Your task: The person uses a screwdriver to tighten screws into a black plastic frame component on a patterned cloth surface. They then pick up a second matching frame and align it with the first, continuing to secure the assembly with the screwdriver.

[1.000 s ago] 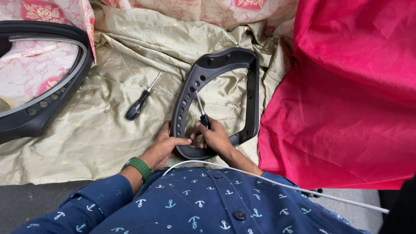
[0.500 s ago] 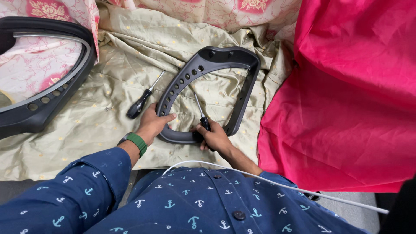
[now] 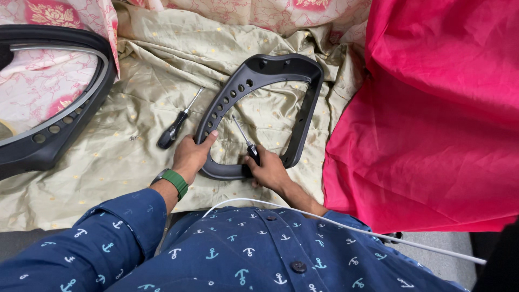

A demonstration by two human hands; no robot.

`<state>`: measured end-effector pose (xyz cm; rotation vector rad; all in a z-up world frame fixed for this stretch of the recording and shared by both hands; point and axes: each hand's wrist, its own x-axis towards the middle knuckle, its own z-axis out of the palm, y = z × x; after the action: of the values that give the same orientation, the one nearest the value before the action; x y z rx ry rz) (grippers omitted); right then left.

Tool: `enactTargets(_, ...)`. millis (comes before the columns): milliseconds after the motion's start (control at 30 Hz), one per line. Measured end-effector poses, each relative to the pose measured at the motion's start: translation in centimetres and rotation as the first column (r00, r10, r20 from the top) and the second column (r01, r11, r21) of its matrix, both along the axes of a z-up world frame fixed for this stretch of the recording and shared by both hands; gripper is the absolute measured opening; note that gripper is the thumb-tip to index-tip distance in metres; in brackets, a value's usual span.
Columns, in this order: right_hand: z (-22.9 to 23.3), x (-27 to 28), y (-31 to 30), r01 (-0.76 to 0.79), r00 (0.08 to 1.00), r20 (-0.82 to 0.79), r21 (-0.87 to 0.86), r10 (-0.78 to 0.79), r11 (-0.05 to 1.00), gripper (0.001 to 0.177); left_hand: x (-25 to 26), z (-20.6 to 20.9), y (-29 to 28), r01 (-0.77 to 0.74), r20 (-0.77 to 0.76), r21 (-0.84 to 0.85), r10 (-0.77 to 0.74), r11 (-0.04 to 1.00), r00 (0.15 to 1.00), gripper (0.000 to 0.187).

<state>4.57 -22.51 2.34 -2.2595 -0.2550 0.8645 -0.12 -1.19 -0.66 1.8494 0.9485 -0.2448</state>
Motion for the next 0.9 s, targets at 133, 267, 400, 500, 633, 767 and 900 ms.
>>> enactTargets(133,0.8,0.0,0.5,-0.086,0.994,0.066,-0.036,0.089,0.996,0.029,0.0,-1.3,-0.3,0.028,0.023,0.111,-0.031,0.993,0.999,0.073)
enactTargets(267,1.1,-0.2,0.9,-0.093,0.986,0.133,-0.061,0.100,0.994,0.028,0.1,-2.2,-0.2,0.043,0.001,0.065,-0.043,0.997,0.999,0.071)
enactTargets(400,1.3,-0.3,1.0,-0.072,0.984,0.158,-0.091,0.085,0.993,0.030,0.3,-2.2,0.4,0.040,0.039,0.003,-0.040,0.999,0.998,0.071)
enactTargets(500,1.1,-0.4,1.0,-0.039,0.993,0.105,-0.071,0.046,0.997,0.028,0.6,-2.0,0.7,0.098,0.023,-0.029,-0.097,0.995,0.995,0.069)
enactTargets(633,0.0,-0.6,0.9,-0.060,0.988,0.139,-0.036,0.064,0.998,0.026,0.8,-1.8,1.2,0.187,0.134,-0.010,-0.184,0.982,0.974,0.066)
enactTargets(767,-1.1,-0.9,0.8,-0.073,0.975,0.211,-0.010,0.074,0.997,0.027,1.3,-2.1,1.9,0.223,0.123,-0.082,-0.213,0.971,0.969,0.068)
enactTargets(900,-0.9,-0.8,0.8,-0.012,0.995,0.102,-0.046,0.017,0.999,0.031,2.0,-2.6,2.2,0.198,0.149,-0.234,-0.167,0.952,0.975,0.063)
